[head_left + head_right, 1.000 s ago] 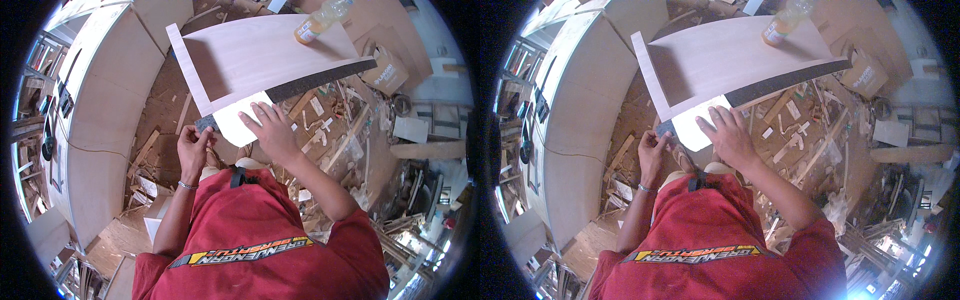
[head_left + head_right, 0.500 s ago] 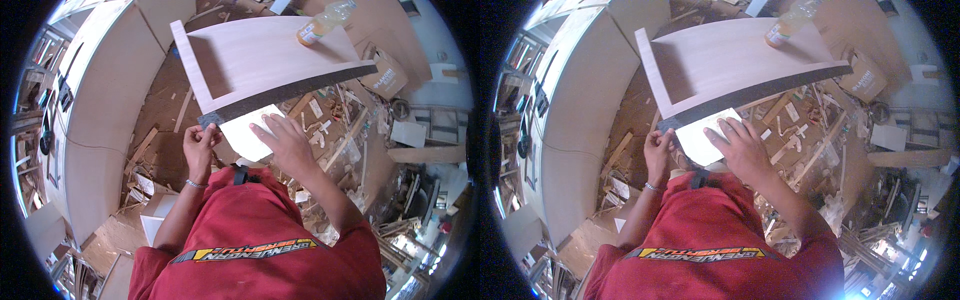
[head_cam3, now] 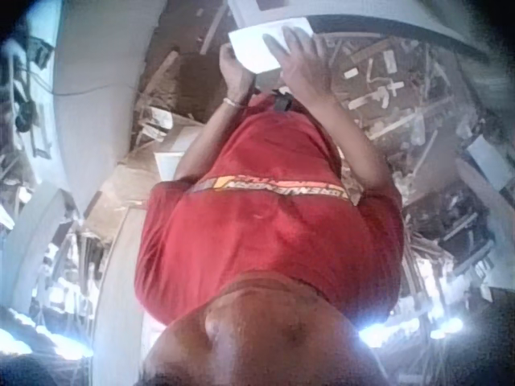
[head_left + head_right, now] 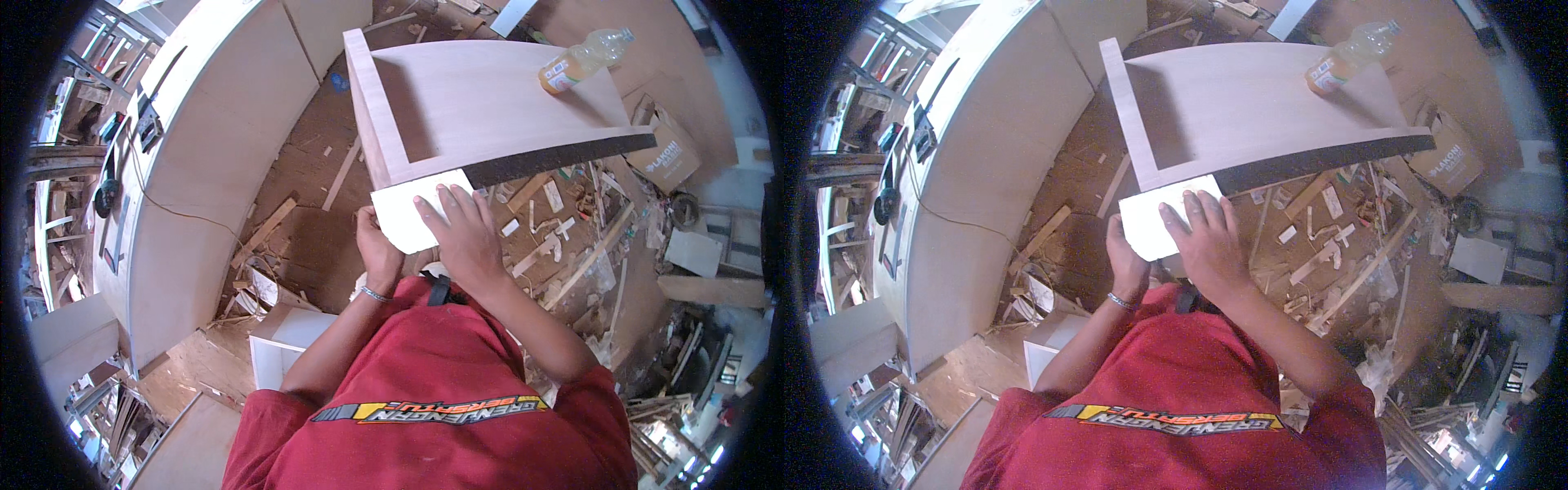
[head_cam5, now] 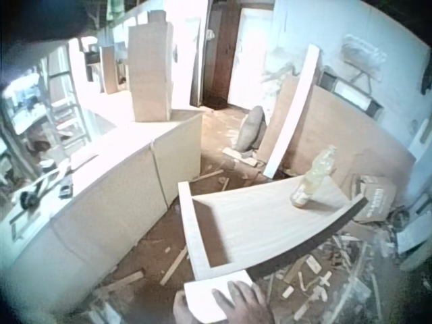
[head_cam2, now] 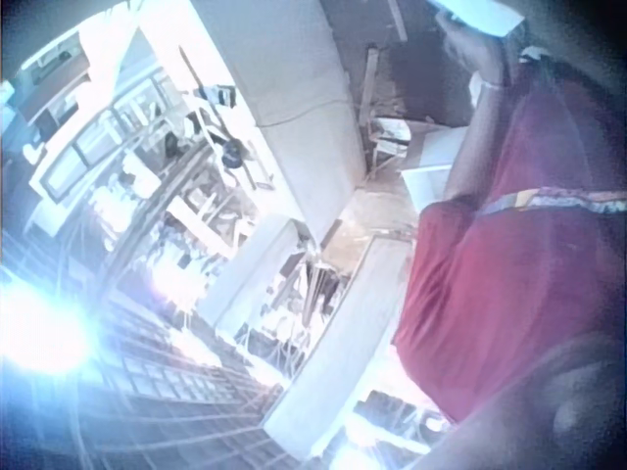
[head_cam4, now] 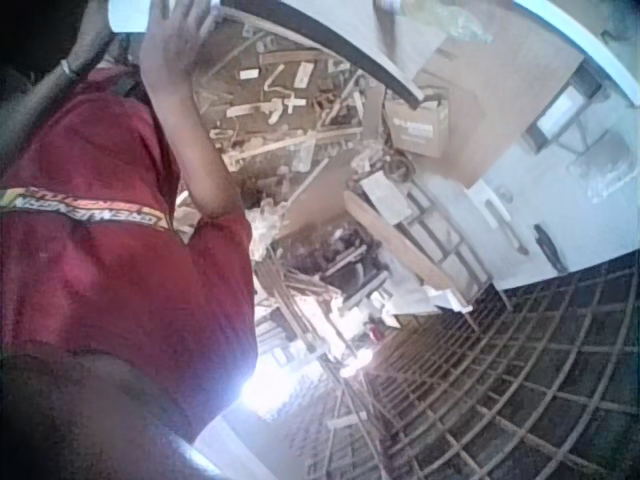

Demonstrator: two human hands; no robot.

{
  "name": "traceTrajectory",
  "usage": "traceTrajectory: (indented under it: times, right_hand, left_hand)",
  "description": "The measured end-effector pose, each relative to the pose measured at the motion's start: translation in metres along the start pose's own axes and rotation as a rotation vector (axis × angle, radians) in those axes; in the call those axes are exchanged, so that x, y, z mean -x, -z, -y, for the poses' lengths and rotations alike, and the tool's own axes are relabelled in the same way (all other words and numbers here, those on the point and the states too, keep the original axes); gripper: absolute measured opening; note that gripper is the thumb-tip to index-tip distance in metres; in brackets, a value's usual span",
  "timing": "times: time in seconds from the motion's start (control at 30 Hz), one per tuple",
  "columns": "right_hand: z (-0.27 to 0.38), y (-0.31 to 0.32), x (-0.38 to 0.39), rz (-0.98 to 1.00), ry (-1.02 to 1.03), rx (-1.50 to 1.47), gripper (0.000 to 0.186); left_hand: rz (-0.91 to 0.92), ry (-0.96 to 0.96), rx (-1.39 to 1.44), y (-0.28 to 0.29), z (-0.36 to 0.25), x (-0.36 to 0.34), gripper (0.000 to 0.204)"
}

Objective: The person applies adhesive to the edges of wooden drawer components using a spreader and a liquid from a bottle, then applies a finishing strip and wipes down the surface with a cloth.

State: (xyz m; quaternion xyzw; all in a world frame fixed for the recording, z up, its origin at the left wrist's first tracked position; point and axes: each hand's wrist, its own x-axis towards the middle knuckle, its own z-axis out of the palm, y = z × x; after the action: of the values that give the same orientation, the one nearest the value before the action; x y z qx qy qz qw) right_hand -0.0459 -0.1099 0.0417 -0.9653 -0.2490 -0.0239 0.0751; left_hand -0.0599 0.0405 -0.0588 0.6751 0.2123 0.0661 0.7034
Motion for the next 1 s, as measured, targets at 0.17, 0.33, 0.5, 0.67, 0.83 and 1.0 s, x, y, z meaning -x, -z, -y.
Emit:
traceTrajectory:
  times: [0.17, 0.33, 0.5, 0.67, 0.83, 1.0]
  right_hand:
    - [0.003, -0.002, -0.002, 0.007, -0.007, 0.012, 0.047]
    - [0.009, 0.006, -0.003, 0.026, 0.000, 0.010, 0.047]
    - [0.015, 0.004, -0.008, 0.013, 0.012, 0.056, 0.046]
    - [0.020, 0.011, -0.009, 0.042, 0.009, 0.022, 0.047]
    - [0.026, 0.012, -0.005, 0.072, 0.001, 0.005, 0.041]
    - [0.037, 0.024, -0.010, 0.145, -0.002, 0.018, 0.042]
  left_hand:
    - [0.027, 0.148, -0.026, 0.000, -0.001, 0.000, 0.029]
    - [0.063, 0.062, -0.053, 0.005, -0.001, 0.003, 0.026]
    - [0.120, 0.031, -0.020, 0.009, 0.002, 0.001, 0.026]
    - [0.378, 0.187, 0.094, 0.057, 0.008, -0.031, 0.025]
    - [0.588, 0.347, 0.038, 0.089, -0.041, -0.110, 0.013]
    - [0.944, 0.157, -0.536, 0.057, -0.086, -0.148, 0.041]
